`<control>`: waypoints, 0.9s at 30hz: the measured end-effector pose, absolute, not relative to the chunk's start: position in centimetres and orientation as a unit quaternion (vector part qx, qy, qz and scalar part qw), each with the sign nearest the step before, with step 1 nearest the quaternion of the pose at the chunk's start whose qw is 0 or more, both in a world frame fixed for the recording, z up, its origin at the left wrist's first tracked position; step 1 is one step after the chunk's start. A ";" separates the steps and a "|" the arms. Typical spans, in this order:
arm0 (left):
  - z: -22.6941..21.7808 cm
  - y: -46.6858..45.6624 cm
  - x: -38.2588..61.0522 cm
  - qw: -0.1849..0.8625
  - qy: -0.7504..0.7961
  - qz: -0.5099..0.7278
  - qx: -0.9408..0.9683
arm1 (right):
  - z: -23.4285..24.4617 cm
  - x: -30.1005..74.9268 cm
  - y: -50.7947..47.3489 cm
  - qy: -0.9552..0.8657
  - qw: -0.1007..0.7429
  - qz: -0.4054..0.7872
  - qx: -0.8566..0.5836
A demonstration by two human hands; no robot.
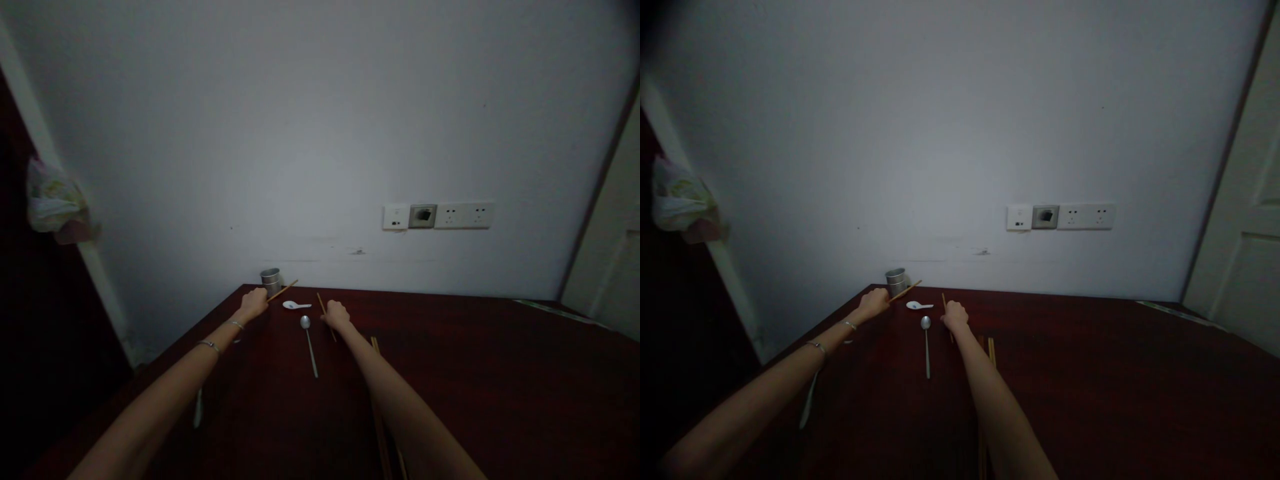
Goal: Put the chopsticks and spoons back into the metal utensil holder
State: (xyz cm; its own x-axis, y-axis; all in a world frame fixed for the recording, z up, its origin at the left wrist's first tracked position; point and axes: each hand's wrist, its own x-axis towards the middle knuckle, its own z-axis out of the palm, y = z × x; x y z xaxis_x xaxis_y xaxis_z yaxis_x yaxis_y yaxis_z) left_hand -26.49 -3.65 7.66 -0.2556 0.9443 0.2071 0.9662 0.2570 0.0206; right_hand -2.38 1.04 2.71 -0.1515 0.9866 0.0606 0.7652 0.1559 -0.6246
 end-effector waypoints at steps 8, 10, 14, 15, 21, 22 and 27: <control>9.7 -2.9 -22.5 -0.182 -0.743 -0.277 -0.581 | 3.2 1.8 0.8 -0.624 0.349 0.405 -0.569; 10.0 -3.0 -20.5 -0.242 -0.708 -0.310 -0.587 | 3.9 3.3 0.0 -0.600 0.380 0.450 -0.542; 10.3 -3.8 -16.2 -0.380 -0.612 -0.396 -0.570 | 5.2 6.6 -2.2 -0.563 0.435 0.506 -0.486; 10.3 -4.1 -15.1 -0.410 -0.588 -0.413 -0.561 | 5.4 7.4 -2.7 -0.547 0.452 0.522 -0.473; 9.0 -6.0 -8.6 -0.532 -0.467 -0.474 -0.525 | 5.8 10.8 -5.8 -0.459 0.532 0.595 -0.390; 8.6 -6.4 -7.6 -0.544 -0.450 -0.482 -0.519 | 5.8 11.3 -6.4 -0.450 0.537 0.602 -0.382; 6.8 -8.3 -3.2 -0.591 -0.404 -0.500 -0.486 | 4.9 13.1 -9.1 -0.449 0.538 0.599 -0.388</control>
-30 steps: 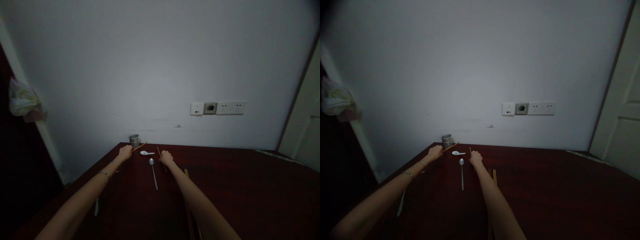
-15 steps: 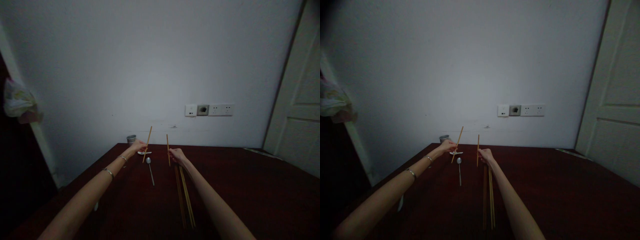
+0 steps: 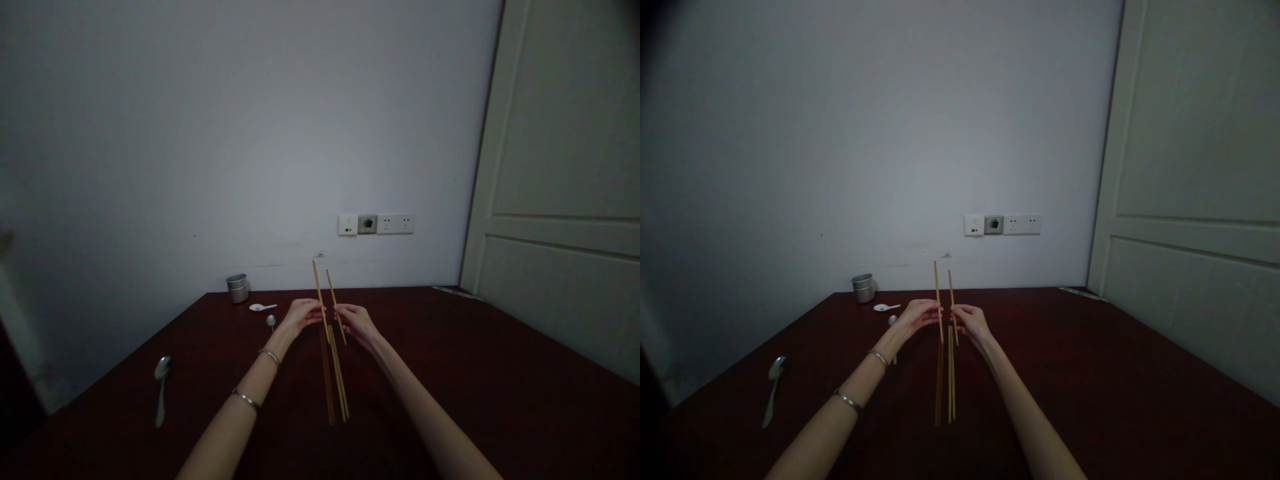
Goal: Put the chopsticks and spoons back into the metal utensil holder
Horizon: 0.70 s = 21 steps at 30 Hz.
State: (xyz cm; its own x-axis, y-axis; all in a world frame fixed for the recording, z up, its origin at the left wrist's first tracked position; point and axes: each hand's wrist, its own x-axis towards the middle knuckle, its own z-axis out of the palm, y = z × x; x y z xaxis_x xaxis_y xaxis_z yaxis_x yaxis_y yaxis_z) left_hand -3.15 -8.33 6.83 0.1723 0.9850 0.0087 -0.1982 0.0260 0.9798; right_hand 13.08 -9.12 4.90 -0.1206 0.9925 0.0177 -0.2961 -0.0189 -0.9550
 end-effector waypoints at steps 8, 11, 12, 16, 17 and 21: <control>5.4 -10.2 -0.5 0.578 0.430 0.458 0.520 | 3.8 13.7 -11.8 -0.446 0.548 0.551 -0.444; 5.0 -10.7 -0.5 0.576 0.432 0.450 0.529 | 3.6 13.3 -12.3 -0.441 0.548 0.559 -0.439; 4.9 -10.8 -0.6 0.574 0.433 0.450 0.530 | 3.6 13.2 -12.4 -0.441 0.547 0.563 -0.435; 4.5 -11.0 -0.9 0.578 0.440 0.444 0.525 | 3.5 12.9 -12.8 -0.450 0.535 0.570 -0.432; 4.5 -11.0 -1.0 0.580 0.441 0.442 0.523 | 3.6 12.9 -12.9 -0.453 0.533 0.568 -0.434; 4.1 -10.9 -1.1 0.591 0.432 0.441 0.520 | 3.7 13.1 -13.1 -0.466 0.521 0.561 -0.443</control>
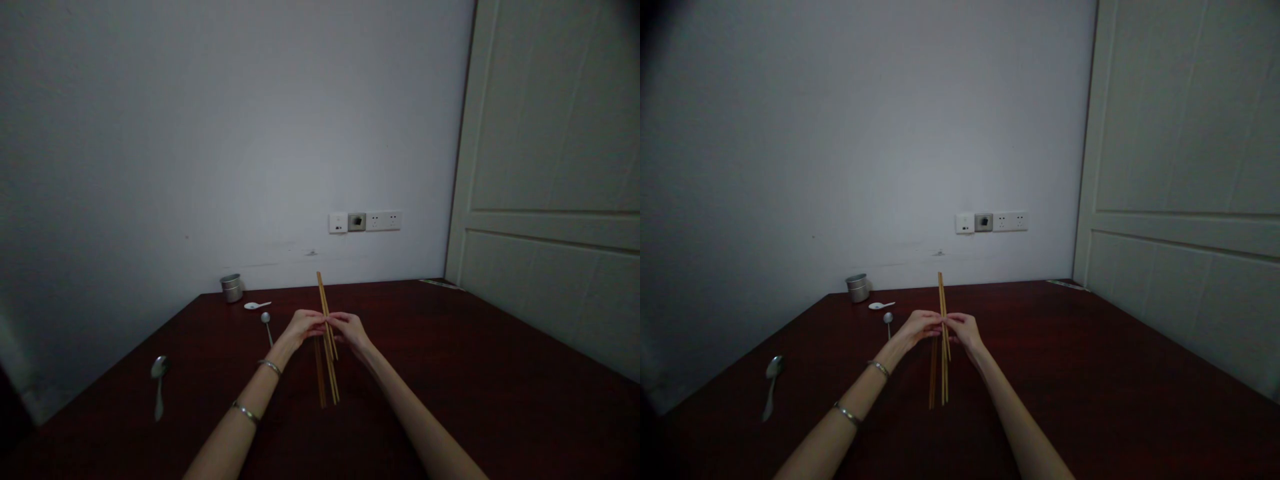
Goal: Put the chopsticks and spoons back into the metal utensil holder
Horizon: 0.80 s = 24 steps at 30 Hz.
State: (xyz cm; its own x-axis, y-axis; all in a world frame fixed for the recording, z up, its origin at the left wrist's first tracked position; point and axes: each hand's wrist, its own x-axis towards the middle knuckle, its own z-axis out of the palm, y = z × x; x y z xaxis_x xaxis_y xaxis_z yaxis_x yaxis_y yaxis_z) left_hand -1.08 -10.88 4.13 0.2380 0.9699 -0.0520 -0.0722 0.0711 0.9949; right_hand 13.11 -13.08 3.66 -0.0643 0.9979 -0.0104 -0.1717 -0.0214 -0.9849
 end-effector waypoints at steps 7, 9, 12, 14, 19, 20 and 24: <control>3.9 -10.9 -1.1 0.593 0.438 0.439 0.513 | 3.4 13.5 -13.1 -0.470 0.511 0.549 -0.465; 3.9 -10.9 -1.1 0.592 0.439 0.441 0.512 | 3.5 13.5 -13.2 -0.469 0.504 0.551 -0.472; 3.8 -11.0 -1.1 0.590 0.438 0.439 0.517 | 3.7 13.7 -13.4 -0.465 0.493 0.557 -0.479; 3.8 -11.1 -1.0 0.589 0.435 0.434 0.524 | 3.8 13.8 -13.4 -0.460 0.488 0.563 -0.483; 4.1 -11.3 -0.9 0.571 0.432 0.427 0.552 | 4.0 14.1 -13.3 -0.457 0.485 0.572 -0.478; 4.2 -11.4 -0.9 0.566 0.433 0.425 0.559 | 4.0 14.1 -13.3 -0.458 0.488 0.570 -0.476; 5.3 -11.5 -0.8 0.528 0.453 0.402 0.595 | 4.1 14.1 -13.5 -0.463 0.502 0.560 -0.469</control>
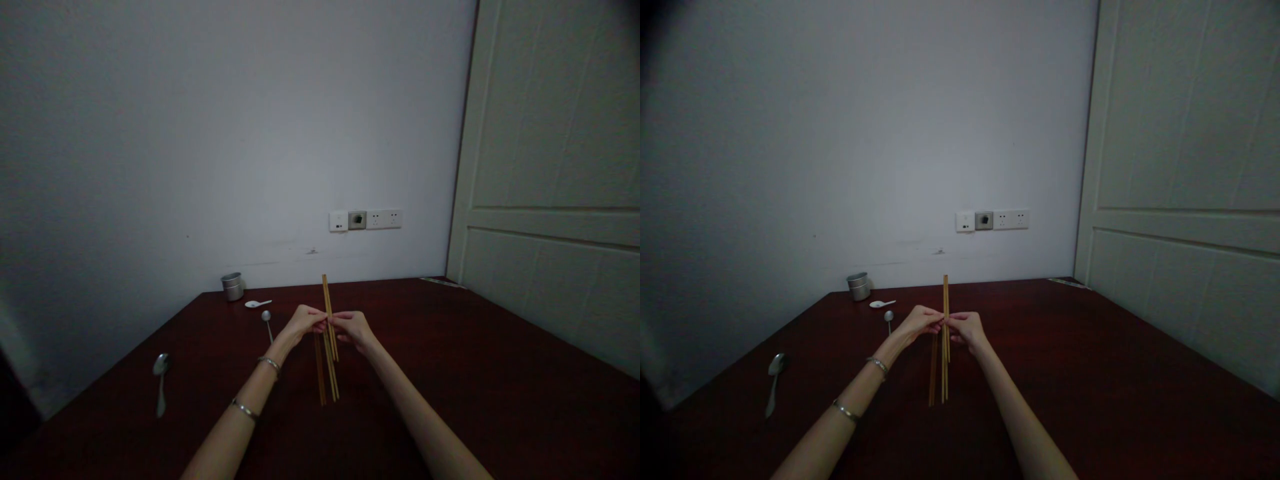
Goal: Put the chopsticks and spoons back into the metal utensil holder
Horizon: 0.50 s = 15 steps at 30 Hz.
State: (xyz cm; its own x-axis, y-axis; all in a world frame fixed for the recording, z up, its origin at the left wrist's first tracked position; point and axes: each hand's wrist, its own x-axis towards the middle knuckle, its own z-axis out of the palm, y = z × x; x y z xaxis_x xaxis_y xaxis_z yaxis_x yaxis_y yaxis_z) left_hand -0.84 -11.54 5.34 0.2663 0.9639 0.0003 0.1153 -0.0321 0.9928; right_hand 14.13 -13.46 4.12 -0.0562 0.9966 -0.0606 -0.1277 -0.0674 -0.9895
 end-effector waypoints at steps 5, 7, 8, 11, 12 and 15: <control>6.8 -10.6 -0.4 0.468 0.460 0.405 0.636 | 4.4 14.3 -13.5 -0.452 0.524 0.554 -0.464; 7.1 -9.7 -0.2 0.483 0.445 0.427 0.621 | 4.4 14.5 -13.3 -0.446 0.526 0.551 -0.470; 7.2 -9.2 0.0 0.503 0.432 0.439 0.606 | 4.4 14.5 -13.3 -0.446 0.527 0.550 -0.470; 7.3 -7.9 0.3 0.581 0.375 0.468 0.551 | 4.3 14.7 -13.1 -0.451 0.525 0.553 -0.464; 7.3 -7.5 0.4 0.601 0.357 0.474 0.536 | 4.3 14.8 -13.1 -0.454 0.523 0.554 -0.463; 7.2 -6.8 0.5 0.622 0.333 0.491 0.510 | 4.3 14.8 -13.1 -0.458 0.515 0.557 -0.464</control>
